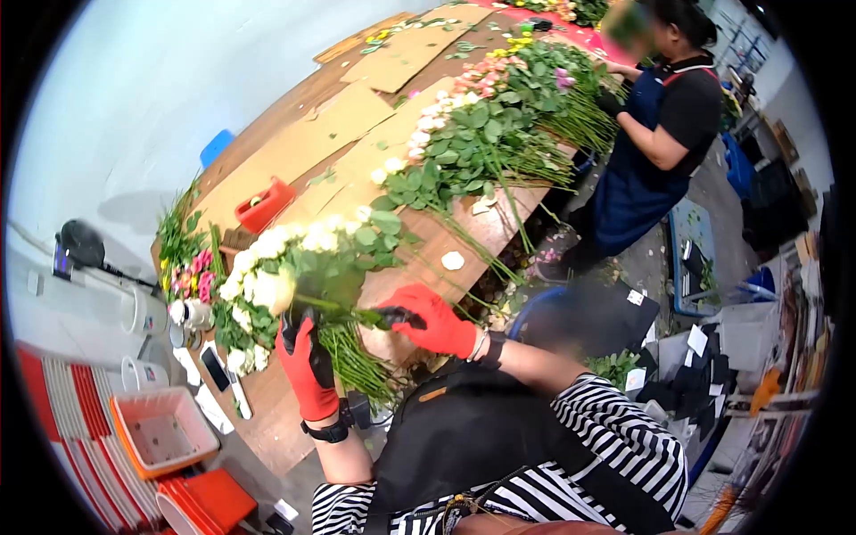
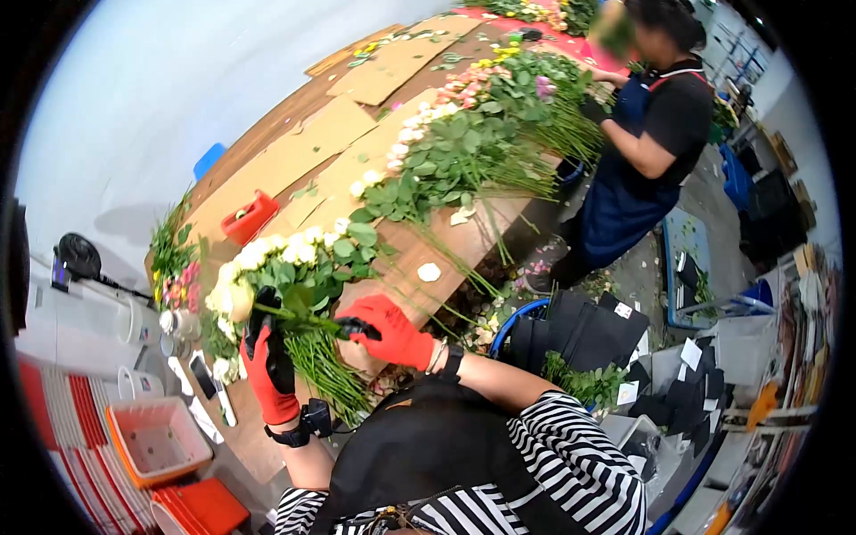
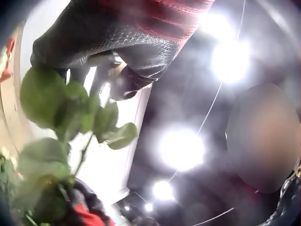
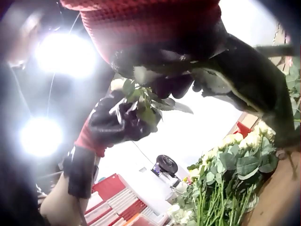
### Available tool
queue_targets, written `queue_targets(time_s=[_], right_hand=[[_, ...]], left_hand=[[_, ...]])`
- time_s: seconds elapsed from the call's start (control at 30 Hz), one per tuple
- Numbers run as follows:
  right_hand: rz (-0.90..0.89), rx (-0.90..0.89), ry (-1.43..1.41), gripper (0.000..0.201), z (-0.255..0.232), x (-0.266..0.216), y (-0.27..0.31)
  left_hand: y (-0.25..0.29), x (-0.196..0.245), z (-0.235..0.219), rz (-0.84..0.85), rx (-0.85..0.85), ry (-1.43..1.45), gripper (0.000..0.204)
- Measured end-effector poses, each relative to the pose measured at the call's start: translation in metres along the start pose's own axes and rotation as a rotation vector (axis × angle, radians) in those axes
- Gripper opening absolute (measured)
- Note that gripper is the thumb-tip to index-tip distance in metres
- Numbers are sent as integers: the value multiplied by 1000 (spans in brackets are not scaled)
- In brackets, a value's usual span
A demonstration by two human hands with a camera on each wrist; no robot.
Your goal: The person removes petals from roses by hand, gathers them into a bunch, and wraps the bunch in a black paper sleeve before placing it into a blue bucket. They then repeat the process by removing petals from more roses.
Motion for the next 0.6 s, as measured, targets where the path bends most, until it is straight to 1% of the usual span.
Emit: queue_targets(time_s=[0.07,0.1,0.13,0.2,0.23,0.33,0.37,0.43,0.47,0.5,0.53,0.6], right_hand=[[-21,-59,117,38,-4,-1,5],[-9,-82,111,37,-6,2,7],[4,-107,103,37,-9,4,9],[8,-93,98,35,-16,-1,9],[12,-89,91,35,-17,-3,9],[63,-161,49,41,-18,0,8],[80,-112,-42,44,-19,-2,5],[120,-20,-226,50,-27,-15,-6],[171,33,-330,57,-30,-11,-7],[144,85,-385,57,-34,-18,-13],[120,136,-442,57,-38,-30,-21],[51,73,-354,58,-45,-52,-32]], left_hand=[[7,-6,-4,254,-8,-494,28],[8,-2,1,347,-5,-623,28],[9,7,7,442,10,-749,27],[21,32,23,562,44,-762,28],[22,29,27,441,64,-620,28],[30,21,30,78,173,-230,28],[31,17,25,341,158,-476,35],[29,15,20,134,90,-138,39],[32,13,16,26,61,30,41],[31,4,12,75,24,-19,47],[39,7,20,58,132,-57,44],[41,25,33,6,-2,-119,40]])
Point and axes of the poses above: each hand's wrist, its own y-axis away from the middle knuckle, its own z-axis out of the palm, x = y × z, the point moved 2 cm from there along -y, towards the middle knuckle, and after that the axes turned 15 degrees about -y, right-handed, at the moved point
